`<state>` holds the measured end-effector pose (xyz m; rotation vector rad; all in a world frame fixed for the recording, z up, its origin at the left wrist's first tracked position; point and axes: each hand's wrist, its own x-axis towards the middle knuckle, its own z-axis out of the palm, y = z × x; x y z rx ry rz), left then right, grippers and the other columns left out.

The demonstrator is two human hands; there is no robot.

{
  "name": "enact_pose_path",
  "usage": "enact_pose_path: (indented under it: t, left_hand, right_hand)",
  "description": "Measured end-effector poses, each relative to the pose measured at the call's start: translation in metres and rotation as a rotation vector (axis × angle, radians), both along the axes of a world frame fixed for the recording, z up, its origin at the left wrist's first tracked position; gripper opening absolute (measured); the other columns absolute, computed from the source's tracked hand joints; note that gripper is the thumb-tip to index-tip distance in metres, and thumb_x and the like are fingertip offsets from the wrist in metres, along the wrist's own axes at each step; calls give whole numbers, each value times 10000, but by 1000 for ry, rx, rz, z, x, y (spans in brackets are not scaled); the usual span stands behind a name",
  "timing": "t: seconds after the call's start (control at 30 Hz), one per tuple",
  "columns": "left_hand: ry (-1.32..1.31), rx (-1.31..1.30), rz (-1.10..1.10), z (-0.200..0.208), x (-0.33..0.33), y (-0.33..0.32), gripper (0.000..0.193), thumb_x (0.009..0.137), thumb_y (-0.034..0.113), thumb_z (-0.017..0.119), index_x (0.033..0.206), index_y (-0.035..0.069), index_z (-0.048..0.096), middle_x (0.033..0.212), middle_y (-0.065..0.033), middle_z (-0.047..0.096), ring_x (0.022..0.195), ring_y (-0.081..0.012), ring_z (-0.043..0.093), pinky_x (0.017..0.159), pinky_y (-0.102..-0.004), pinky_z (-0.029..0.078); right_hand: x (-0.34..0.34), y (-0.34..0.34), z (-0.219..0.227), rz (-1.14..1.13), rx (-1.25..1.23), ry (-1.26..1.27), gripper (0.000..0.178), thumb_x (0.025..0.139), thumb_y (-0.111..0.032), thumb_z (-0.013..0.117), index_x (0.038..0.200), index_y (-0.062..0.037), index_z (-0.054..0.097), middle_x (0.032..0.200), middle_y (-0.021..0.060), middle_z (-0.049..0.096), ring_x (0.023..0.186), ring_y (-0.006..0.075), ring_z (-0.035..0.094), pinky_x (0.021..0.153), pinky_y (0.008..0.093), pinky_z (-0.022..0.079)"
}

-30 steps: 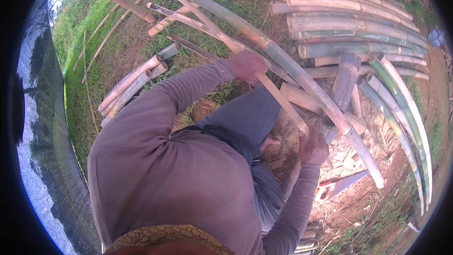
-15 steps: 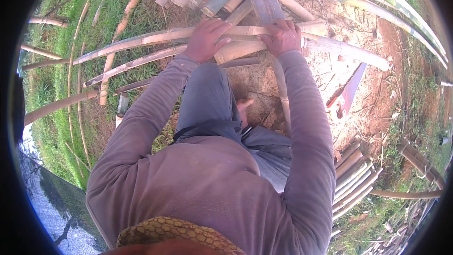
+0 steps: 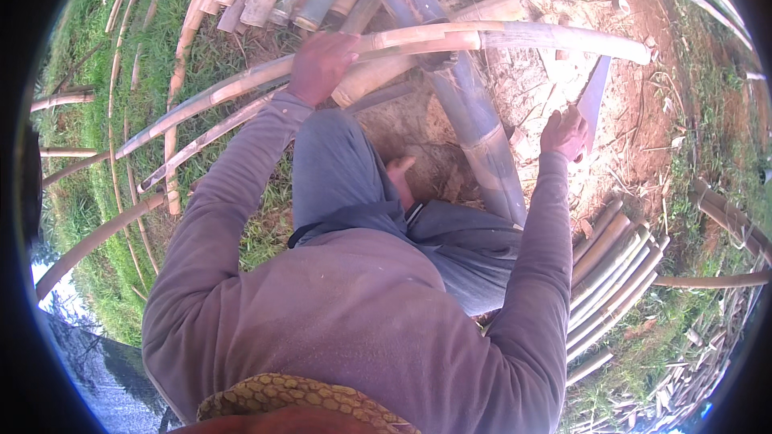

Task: The person sits on the ground and uses a hand saw to cut bamboo poles into shorter sections. They repeatedly position each pole, saw through it, and set the cut pieces aside. The work area contains many stacked bamboo poles and cut pieces.

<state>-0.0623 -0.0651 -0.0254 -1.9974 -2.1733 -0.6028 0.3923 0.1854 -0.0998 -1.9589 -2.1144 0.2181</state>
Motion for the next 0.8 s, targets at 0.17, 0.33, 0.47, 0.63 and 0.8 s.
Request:
enact_pose_path:
  t: [0.17, 0.33, 0.47, 0.63, 0.8]
  left_hand:
    - [-1, -4, -10, 5, 2, 0, 409, 926, 216, 783, 1310, 87, 727, 1219, -74, 778, 1186, -234, 705, 1083, -432, 481]
    - [37, -63, -7, 13, 3, 3, 401, 939, 222, 771, 1312, 83, 723, 1232, -74, 774, 1190, -236, 704, 1074, -445, 484]
    - [47, -88, 11, 14, 3, -1, 394, 953, 238, 759, 1319, 96, 722, 1251, -64, 772, 1195, -233, 704, 1067, -455, 488]
    - [65, -91, -8, 4, -1, -1, 392, 966, 254, 748, 1333, 118, 721, 1259, -46, 774, 1190, -221, 710, 1068, -458, 491]
    - [44, -142, 23, 8, 2, 2, 378, 980, 265, 725, 1327, 117, 728, 1232, -65, 784, 1154, -224, 724, 1032, -446, 507]
  right_hand:
    - [92, -8, -38, -107, -516, -401, 644, 926, -218, 672, 1548, -231, 503, 1673, 72, 431, 1543, 349, 391, 1239, 582, 325]
    - [86, -6, -52, -83, -514, -469, 539, 986, -229, 677, 1506, -272, 542, 1679, 56, 435, 1535, 337, 407, 1198, 552, 349]
    - [76, -7, -36, 42, -581, -622, 678, 945, -372, 768, 1569, -293, 513, 1586, 78, 542, 1475, 327, 475, 1177, 561, 367]
    - [101, -40, 17, 40, -453, -257, 634, 878, -389, 748, 1451, -163, 597, 1349, 153, 655, 1283, 348, 602, 1062, 520, 476]
    - [131, -113, 89, -213, -72, 565, 425, 942, -336, 752, 1140, 36, 697, 1008, 133, 718, 925, 212, 678, 803, 381, 560]
